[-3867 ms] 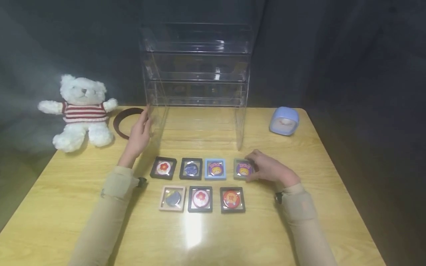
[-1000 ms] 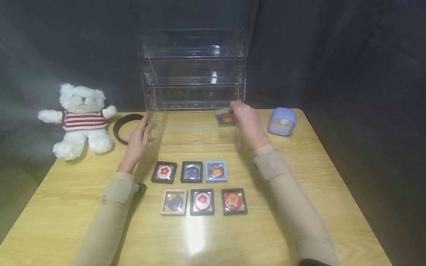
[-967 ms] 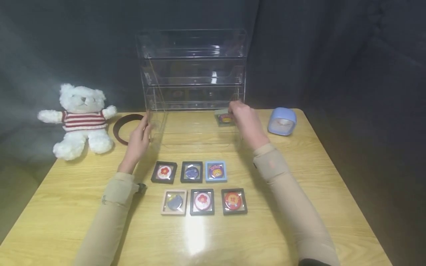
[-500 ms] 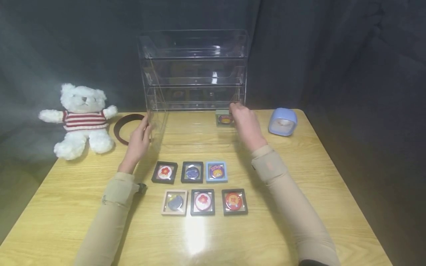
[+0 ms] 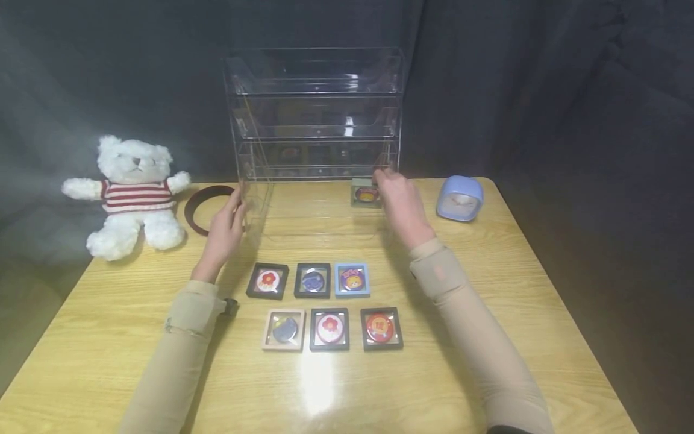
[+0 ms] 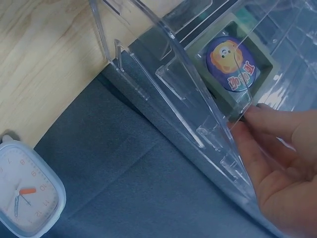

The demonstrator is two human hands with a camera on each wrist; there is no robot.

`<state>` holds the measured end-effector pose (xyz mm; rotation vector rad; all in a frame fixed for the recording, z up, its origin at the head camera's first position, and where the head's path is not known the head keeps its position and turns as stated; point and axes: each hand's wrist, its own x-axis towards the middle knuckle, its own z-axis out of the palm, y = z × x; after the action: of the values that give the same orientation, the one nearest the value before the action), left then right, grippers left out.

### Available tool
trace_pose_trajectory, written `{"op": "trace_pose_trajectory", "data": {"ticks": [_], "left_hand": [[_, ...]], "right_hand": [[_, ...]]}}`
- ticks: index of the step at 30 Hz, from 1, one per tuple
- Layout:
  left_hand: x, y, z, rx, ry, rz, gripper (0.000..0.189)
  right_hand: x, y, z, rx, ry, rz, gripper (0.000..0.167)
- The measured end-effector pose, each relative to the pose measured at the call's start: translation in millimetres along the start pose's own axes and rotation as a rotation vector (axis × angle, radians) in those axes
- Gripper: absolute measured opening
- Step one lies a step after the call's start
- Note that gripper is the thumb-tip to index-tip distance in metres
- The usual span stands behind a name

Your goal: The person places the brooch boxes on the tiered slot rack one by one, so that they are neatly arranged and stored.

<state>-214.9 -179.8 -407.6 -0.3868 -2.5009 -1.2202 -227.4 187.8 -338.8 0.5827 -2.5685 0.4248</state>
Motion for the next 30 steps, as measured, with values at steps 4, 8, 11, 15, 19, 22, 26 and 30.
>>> {"op": "trace_pose_trajectory", "data": {"ticks": [4,8,11,15,19,22,26,30], "left_hand": [[-0.2,0.0,0.5,0.006,0.01,0.002,0.054],[0.3,0.6,0.2,0.007,0.006,-0.008,0.054],[0.7,0.9,0.0,0.002,0.001,-0.016,0.055],[1.1,0.6,0.2,-0.005,-0.002,-0.02,0.055],[1.1,0.4,0.3,-0.012,-0.014,-0.027,0.056],[1.2,0.4,0.2,-0.012,-0.013,-0.026,0.056],[1.3,0.2,0.2,-0.007,-0.008,-0.022,0.056],[1.4,-0.8,0.6,-0.003,-0.005,-0.018,0.055]], "right_hand": [[-1.9,-1,1,0.034,0.009,0.002,0.016],[-3.1,-2,1,0.055,0.016,0.01,0.018],[-4.2,-2,1,0.066,0.014,0.016,0.02],[-7.2,-3,-2,0.092,0.012,0.035,0.026],[-13.1,-5,-6,0.167,0.024,0.067,0.035],[-20.6,-7,-9,0.259,0.036,0.089,0.04],[-31.3,-5,-10,0.388,0.047,0.115,0.04],[-40.8,-3,-10,0.45,0.033,0.125,0.038]]}}
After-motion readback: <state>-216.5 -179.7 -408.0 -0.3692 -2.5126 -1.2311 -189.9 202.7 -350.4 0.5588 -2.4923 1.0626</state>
